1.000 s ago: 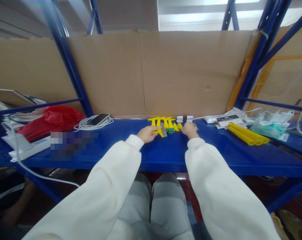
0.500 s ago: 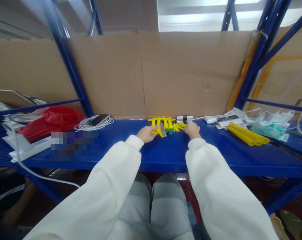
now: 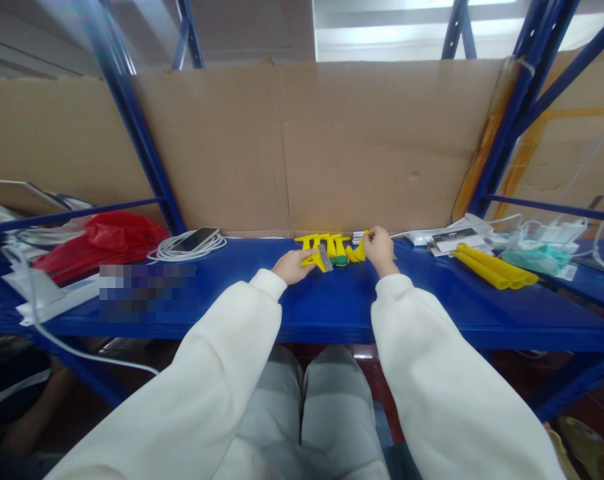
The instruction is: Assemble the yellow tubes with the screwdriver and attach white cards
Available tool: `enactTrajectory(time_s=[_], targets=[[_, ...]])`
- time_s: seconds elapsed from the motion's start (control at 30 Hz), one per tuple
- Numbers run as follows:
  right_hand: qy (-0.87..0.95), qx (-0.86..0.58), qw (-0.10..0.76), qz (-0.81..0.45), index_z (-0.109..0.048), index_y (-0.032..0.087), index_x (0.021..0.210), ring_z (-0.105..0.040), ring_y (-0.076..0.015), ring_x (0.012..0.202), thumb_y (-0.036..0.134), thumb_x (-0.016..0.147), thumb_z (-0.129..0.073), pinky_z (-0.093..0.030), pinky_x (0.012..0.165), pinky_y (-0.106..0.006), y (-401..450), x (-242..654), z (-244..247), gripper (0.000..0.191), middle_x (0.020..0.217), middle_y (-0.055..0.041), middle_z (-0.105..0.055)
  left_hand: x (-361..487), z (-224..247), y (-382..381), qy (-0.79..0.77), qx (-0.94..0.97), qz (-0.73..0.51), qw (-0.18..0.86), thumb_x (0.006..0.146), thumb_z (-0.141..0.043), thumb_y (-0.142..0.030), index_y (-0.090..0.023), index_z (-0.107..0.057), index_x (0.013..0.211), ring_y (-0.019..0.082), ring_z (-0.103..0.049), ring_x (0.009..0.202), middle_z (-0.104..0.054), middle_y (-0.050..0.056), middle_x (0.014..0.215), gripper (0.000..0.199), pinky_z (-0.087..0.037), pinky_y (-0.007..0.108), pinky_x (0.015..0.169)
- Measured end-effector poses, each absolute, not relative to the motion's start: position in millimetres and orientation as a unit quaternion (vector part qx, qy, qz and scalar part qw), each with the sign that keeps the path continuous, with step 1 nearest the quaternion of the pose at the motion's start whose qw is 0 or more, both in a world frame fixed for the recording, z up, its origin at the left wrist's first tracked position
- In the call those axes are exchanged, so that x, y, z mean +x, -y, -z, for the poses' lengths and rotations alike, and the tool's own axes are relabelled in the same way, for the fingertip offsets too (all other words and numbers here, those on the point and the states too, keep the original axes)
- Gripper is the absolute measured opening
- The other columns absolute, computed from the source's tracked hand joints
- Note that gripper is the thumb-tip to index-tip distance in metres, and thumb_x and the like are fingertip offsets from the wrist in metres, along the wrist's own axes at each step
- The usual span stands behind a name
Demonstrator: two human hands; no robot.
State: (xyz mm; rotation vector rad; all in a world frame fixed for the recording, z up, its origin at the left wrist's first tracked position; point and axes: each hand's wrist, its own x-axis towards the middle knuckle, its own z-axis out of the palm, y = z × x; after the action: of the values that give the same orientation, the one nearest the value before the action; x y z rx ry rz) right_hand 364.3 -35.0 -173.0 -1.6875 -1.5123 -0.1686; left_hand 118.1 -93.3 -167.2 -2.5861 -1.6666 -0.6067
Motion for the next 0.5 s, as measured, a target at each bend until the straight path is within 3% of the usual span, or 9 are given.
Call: enactTrajectory(time_s=[0.5], targets=[[0.59, -0.723, 0.358, 0.026, -0.073, 0.017, 0.096, -0.068, -0.0272, 0.102, 0.024, 0.085, -0.056, -0.049, 0.085, -0.031, 37.1, 364.1, 173.6, 0.02, 0.105, -0.0123, -0.076, 117.8, 168.5, 90.5, 0.531, -0.824, 0.197, -0.003, 0.091, -0.063, -0.028, -0.028, -0.06, 0.141, 0.025, -0.065, 0.121, -0.068, 0.008, 0.133, 0.05, -0.049, 0.033, 0.104]])
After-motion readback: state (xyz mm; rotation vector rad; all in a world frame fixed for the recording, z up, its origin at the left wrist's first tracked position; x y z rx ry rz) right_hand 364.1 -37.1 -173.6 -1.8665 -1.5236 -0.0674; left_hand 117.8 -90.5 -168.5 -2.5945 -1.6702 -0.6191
